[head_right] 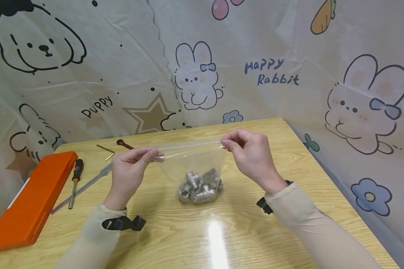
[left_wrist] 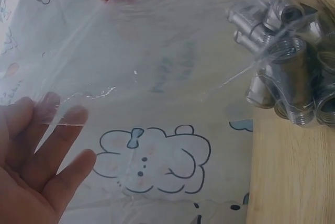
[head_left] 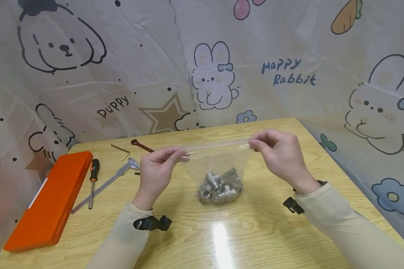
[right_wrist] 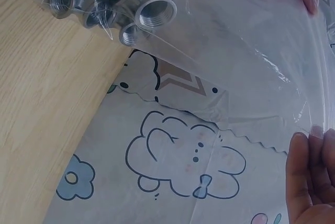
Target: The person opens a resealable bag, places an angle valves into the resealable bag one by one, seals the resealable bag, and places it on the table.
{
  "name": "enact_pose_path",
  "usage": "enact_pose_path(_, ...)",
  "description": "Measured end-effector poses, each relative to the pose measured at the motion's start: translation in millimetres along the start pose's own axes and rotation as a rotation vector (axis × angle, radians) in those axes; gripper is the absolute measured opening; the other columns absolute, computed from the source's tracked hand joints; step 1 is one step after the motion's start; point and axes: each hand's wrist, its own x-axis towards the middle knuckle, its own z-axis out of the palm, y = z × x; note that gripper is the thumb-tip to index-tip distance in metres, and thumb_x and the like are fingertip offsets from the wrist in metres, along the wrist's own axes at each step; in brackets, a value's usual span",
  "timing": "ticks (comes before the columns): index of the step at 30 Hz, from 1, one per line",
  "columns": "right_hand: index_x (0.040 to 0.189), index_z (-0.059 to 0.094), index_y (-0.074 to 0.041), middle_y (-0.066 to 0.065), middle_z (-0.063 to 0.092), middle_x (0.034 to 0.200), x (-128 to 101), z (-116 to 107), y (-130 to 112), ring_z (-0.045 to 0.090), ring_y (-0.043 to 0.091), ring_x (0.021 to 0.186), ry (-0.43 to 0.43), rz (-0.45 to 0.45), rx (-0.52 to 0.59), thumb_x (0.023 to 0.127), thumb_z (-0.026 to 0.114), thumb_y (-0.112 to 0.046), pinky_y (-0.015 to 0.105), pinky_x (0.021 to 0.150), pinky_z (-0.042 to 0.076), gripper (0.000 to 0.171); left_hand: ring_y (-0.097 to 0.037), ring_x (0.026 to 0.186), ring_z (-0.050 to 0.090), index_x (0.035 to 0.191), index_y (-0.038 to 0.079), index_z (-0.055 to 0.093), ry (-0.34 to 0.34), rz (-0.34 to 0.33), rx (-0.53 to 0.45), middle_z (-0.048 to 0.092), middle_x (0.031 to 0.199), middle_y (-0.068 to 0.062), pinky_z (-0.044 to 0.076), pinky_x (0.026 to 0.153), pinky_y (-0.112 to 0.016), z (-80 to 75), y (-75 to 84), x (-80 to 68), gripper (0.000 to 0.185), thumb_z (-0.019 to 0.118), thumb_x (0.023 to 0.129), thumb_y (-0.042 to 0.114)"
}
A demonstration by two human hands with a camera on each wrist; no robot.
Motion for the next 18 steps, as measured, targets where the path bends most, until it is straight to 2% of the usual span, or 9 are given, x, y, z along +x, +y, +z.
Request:
enact_pose_path(4, 0.085, 0.072, -0.003, 0.002, 0.071, 0.078, 0, 4, -1, 0.064, 0.015, 0.067, 0.034, -0.015, 0.000, 0.086, 0.075, -0.001, 0.017, 0.060, 0.051, 0.004, -0.022, 0.078, 0.073, 0.102, -0.002, 0.075, 0.017, 0.015, -0.011, 0.074, 0.086, -0.014, 0.058, 0.083, -0.037, 1.1, -1.6, -0.4, 0.013, 0.066, 0.094, 0.003)
enact_pose_path(10, 0.084, 0.072, -0.003, 0.002, 0.070, 0.075, 0, 8, -1, 0.062, 0.012, 0.064, 0.046, 0.003, -0.008, 0.089, 0.073, -0.003, 0.018, 0.055, 0.048, 0.005, -0.023, 0.076, 0.073, 0.101, -0.003, 0.075, 0.021, 0.004, -0.045, 0.074, 0.087, -0.017, 0.058, 0.081, -0.038, 1.8, -5.7, -0.5, 0.013, 0.066, 0.094, 0.002)
enact_pose_path(14, 0.086, 0.072, -0.002, 0.002, 0.070, 0.076, 1, 6, 4, 0.063, 0.014, 0.066, 0.021, 0.017, 0.005, 0.090, 0.072, -0.004, 0.018, 0.058, 0.050, 0.005, -0.024, 0.076, 0.072, 0.100, -0.003, 0.074, 0.010, -0.007, -0.058, 0.074, 0.090, -0.016, 0.058, 0.080, -0.039, 2.9, -6.5, 0.3, 0.012, 0.066, 0.094, 0.002)
enact_pose_path(18, 0.090, 0.072, -0.003, 0.002, 0.070, 0.080, 2, 3, 9, 0.065, 0.016, 0.072, -0.045, 0.026, 0.042, 0.092, 0.070, -0.007, 0.018, 0.064, 0.053, 0.004, -0.023, 0.077, 0.072, 0.099, -0.002, 0.074, 0.006, -0.021, -0.058, 0.074, 0.090, -0.015, 0.058, 0.081, -0.039, 3.0, -7.3, 0.8, 0.011, 0.066, 0.094, 0.004)
